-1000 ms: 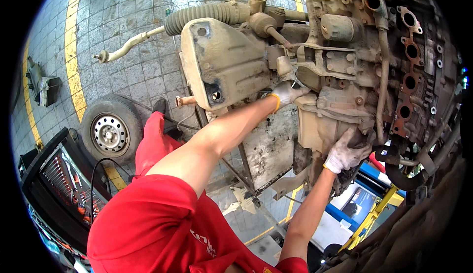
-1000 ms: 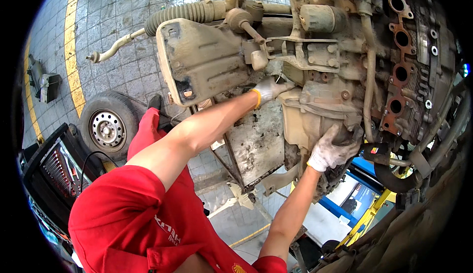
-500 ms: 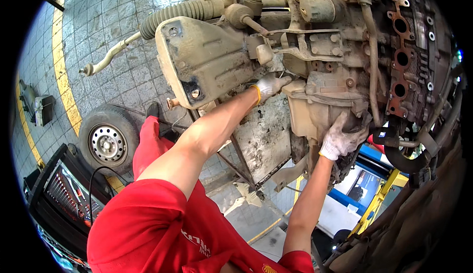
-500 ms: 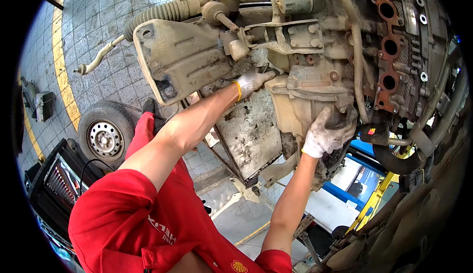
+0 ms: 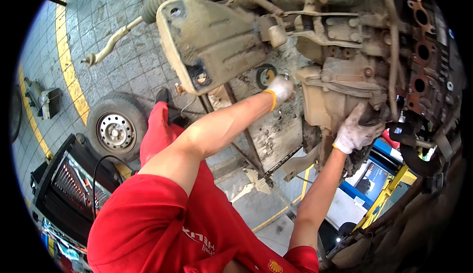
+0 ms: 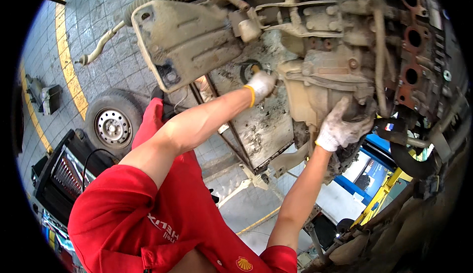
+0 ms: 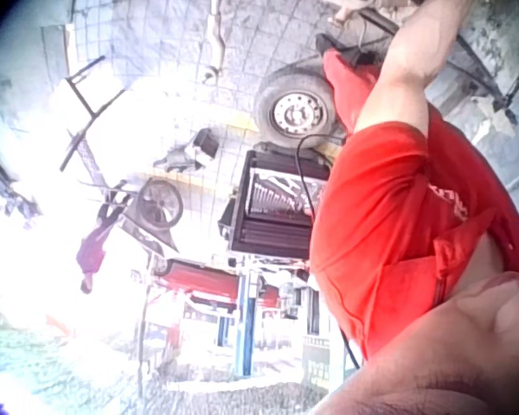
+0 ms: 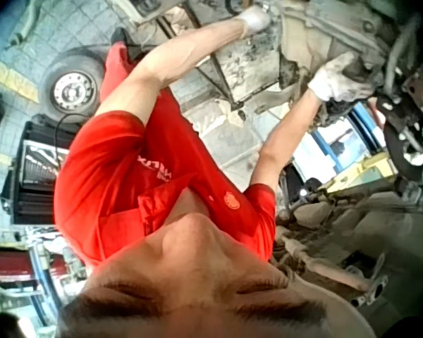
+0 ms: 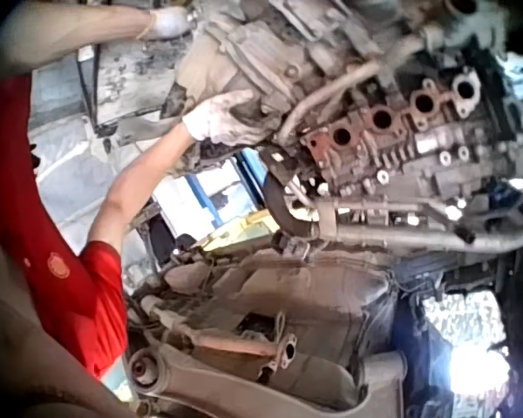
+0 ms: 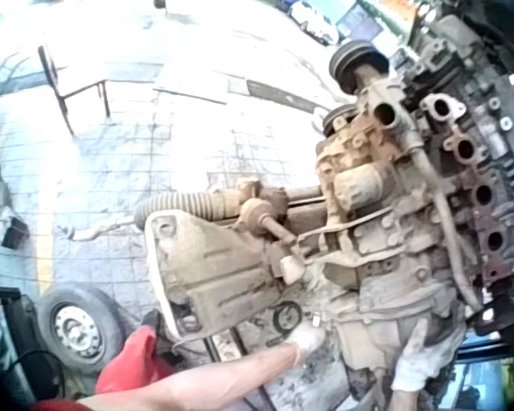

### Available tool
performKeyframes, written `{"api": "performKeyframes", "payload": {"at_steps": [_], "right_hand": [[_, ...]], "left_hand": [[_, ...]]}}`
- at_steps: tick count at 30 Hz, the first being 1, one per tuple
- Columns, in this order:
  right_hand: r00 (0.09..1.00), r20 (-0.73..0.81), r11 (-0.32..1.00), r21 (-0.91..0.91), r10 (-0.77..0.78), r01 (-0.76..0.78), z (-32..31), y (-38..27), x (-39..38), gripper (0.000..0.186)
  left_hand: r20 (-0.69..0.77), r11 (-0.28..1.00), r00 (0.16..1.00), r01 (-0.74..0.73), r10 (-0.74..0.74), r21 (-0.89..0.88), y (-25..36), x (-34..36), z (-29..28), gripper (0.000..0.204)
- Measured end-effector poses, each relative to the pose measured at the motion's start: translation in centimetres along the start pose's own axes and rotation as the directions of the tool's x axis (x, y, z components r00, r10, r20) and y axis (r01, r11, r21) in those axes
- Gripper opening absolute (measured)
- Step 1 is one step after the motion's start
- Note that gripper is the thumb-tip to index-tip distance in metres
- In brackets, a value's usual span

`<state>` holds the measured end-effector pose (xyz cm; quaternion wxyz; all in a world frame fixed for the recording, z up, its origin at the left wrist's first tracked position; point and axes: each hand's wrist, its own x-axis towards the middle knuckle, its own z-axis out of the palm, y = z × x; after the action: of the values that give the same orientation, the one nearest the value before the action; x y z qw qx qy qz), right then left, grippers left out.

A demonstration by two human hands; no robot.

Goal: The person uses a power impact wrench to remove bolts from a vehicle engine mounted on a stand. They then switch to a manual wrench to loosen and remove additional bolts from the engine block.

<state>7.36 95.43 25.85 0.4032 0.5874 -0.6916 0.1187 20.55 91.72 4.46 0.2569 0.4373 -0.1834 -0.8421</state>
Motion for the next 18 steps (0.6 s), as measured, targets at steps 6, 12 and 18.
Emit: {"api": "performKeyframes", "payload": {"at_steps": [6, 12, 18], "right_hand": [[0.986, -0.069, 0.988, -0.024, -0.152, 0.151, 0.3, 0.3, 0.7, 0.085], [0.992, -0.061, 0.991, 0.061, -0.113, 0.117, -0.2, -0.5, 0.4, 0.081], [0.998, 0.023, 0.998, 0.041, 0.053, -0.054, 0.6, 0.9, -0.6, 0.088]], "left_hand": [[0.254, 0.37, 0.897, -0.388, 0.362, 0.844, -5.2, 3.7, 4.3, 0.027], [0.294, 0.028, 0.781, -0.369, 0.55, 0.929, -8.2, 10.2, 8.0, 0.028], [0.313, -0.229, 0.71, -0.215, 0.631, 0.949, -13.1, 17.8, 12.9, 0.037]]}}
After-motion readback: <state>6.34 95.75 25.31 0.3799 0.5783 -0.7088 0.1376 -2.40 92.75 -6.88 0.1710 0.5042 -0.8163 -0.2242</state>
